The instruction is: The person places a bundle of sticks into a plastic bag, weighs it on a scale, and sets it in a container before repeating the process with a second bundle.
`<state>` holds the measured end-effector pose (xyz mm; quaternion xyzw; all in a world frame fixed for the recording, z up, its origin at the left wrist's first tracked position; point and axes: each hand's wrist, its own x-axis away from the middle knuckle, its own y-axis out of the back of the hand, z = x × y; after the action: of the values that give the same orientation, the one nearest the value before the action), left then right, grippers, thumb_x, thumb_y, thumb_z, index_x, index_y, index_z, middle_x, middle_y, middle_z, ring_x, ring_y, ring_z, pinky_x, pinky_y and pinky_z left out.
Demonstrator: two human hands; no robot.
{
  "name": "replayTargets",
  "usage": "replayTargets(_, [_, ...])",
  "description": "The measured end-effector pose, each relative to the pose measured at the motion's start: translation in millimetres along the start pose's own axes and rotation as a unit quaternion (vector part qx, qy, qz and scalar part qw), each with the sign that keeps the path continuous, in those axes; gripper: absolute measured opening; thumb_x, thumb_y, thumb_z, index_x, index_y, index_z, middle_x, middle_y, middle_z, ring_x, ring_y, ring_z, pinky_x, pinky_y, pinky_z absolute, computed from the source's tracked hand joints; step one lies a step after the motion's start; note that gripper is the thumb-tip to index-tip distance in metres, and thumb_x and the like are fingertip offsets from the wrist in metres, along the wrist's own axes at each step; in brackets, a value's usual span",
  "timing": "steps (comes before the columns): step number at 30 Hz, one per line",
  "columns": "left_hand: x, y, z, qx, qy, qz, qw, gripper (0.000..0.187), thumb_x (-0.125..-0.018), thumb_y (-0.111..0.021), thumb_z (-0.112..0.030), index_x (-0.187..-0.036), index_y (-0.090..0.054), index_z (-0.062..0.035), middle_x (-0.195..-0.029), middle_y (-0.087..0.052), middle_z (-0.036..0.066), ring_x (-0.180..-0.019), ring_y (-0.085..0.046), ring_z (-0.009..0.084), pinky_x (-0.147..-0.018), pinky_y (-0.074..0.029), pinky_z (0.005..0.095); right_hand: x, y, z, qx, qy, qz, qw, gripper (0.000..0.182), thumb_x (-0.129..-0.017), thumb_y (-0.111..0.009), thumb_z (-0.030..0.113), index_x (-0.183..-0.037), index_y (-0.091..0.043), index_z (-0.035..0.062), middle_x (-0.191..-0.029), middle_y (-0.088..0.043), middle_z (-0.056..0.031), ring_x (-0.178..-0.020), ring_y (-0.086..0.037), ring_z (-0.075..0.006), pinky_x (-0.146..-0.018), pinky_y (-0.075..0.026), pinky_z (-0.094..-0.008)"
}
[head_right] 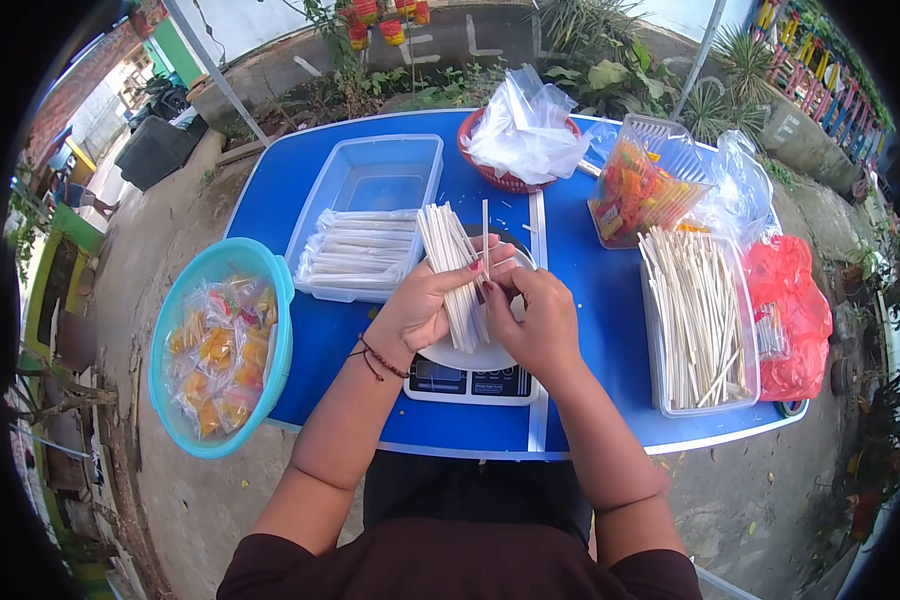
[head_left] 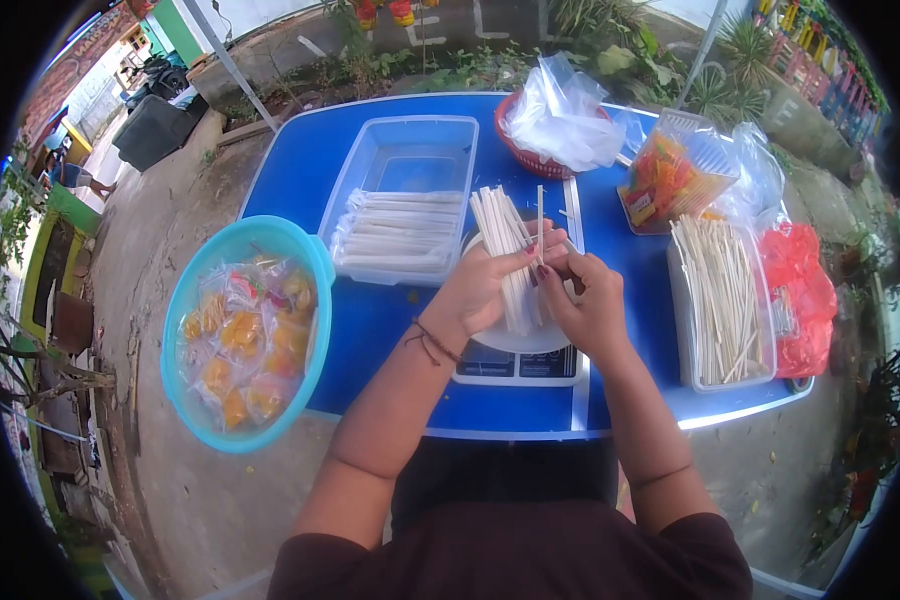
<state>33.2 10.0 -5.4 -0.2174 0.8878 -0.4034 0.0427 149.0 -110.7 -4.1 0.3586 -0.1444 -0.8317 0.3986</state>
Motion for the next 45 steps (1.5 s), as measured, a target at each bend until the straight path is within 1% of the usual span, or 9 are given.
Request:
replayTargets(4, [1, 1, -2, -0.019, -0.008, 0.001, 1.000, 0.040, -0.099, -0.049, -0.003, -0.138, -0.040, 0.0009, -0.136, -0.054, 0.018, -0.123, -0.056, 0.0292, -0.102, -0.051, 0.0398, -1, 0, -1, -0.020, -0.005, -0.018, 1.000, 0.009, -0.081, -0.070, 0.008, -0.085, -0.069, -0.0002, -0.068, -0.062, -0.0093, -0.057, -0.050, -0.0151, -0.054, -0.039, -0.0289])
replayTargets(7, [2, -3, -3, -0.019, -0.011, -0.002, 1.000, 0.038, -0.099, -0.050, -0.004, -0.136, -0.041, 0.0008, -0.134, -0.055, 0.017, -0.123, -0.057, 0.0291, -0.101, -0.052, 0.0396, -2, 3, 5, -0.006, -0.042, 0.001, 0.999, 0.008, -0.078, -0.071, 0.011, -0.080, -0.068, 0.0031, -0.068, -0.065, -0.0081, -0.064, -0.057, -0.0244, -0.060, -0.044, -0.0371])
replayTargets(10, [2, -3, -2, -0.012, -0.012, -0.001, 1.000, 0.037, -0.099, -0.051, -0.004, -0.135, -0.043, 0.0007, -0.133, -0.056, 0.017, -0.121, -0.058, 0.0285, -0.101, -0.052, 0.0390, 0, 1, 3, 0.013, -0.010, -0.004, 1.000, 0.008, -0.079, -0.071, 0.010, -0.080, -0.067, 0.0028, -0.070, -0.065, -0.0088, -0.063, -0.056, -0.0241, -0.059, -0.044, -0.0362])
replayTargets(19, [0, 0, -2, -0.018, -0.017, 0.006, 1.000, 0.037, -0.099, -0.052, -0.005, -0.135, -0.044, 0.0004, -0.132, -0.057, 0.015, -0.120, -0.058, 0.0263, -0.101, -0.052, 0.0390, 1, -5, 0, -0.046, -0.045, -0.011, 0.998, 0.007, -0.081, -0.070, 0.007, -0.082, -0.066, 0.0021, -0.072, -0.065, -0.0096, -0.062, -0.056, -0.0237, -0.058, -0.044, -0.0350])
replayTargets(22, [2, -1, -3, -0.026, -0.014, -0.005, 1.000, 0.037, -0.099, -0.052, -0.004, -0.135, -0.044, 0.0003, -0.132, -0.057, 0.016, -0.119, -0.059, 0.0252, -0.100, -0.052, 0.0387, -2, -2, 0, -0.003, 0.011, -0.077, 0.997, 0.008, -0.081, -0.069, 0.006, -0.085, -0.065, 0.0017, -0.073, -0.064, -0.0084, -0.062, -0.056, -0.0213, -0.057, -0.043, -0.0339])
replayTargets(25, [3, -4, -4, -0.038, -0.002, -0.017, 0.999, 0.037, -0.098, -0.052, -0.003, -0.135, -0.046, 0.0001, -0.129, -0.058, 0.016, -0.116, -0.061, 0.0232, -0.097, -0.054, 0.0376, -6, 6, 9, -0.031, -0.067, -0.106, 0.992, 0.008, -0.081, -0.068, 0.005, -0.087, -0.064, 0.0025, -0.075, -0.063, -0.0075, -0.061, -0.055, -0.0203, -0.057, -0.043, -0.0331])
replayTargets(32, [3, 1, -2, -0.089, -0.009, -0.014, 0.996, 0.035, -0.096, -0.055, -0.002, -0.131, -0.050, 0.0010, -0.122, -0.061, 0.014, -0.111, -0.063, 0.0196, -0.093, -0.056, 0.0356, -7, 2, -6, 0.085, 0.061, -0.126, 0.986, 0.012, -0.073, -0.068, 0.003, -0.084, -0.066, 0.0067, -0.076, -0.065, -0.0039, -0.069, -0.059, -0.0221, -0.064, -0.043, -0.0346])
replayTargets(38, [3, -3, 5, -0.113, -0.018, -0.037, 0.993, 0.035, -0.095, -0.056, 0.000, -0.130, -0.051, 0.0017, -0.121, -0.062, 0.014, -0.109, -0.064, 0.0198, -0.093, -0.055, 0.0345, -6, 1, -16, 0.172, 0.061, -0.128, 0.975, 0.008, -0.072, -0.071, 0.010, -0.079, -0.068, 0.0109, -0.075, -0.068, -0.0004, -0.068, -0.059, -0.0205, -0.063, -0.037, -0.0351])
replayTargets(45, [3, -2, 2, -0.115, -0.015, -0.036, 0.993, 0.036, -0.095, -0.056, 0.001, -0.130, -0.050, 0.0020, -0.123, -0.062, 0.015, -0.109, -0.064, 0.0205, -0.094, -0.054, 0.0350, -7, 4, -10, 0.158, 0.059, -0.119, 0.978, 0.007, -0.070, -0.072, 0.010, -0.076, -0.068, 0.0109, -0.074, -0.068, -0.0003, -0.067, -0.058, -0.0195, -0.063, -0.037, -0.0350])
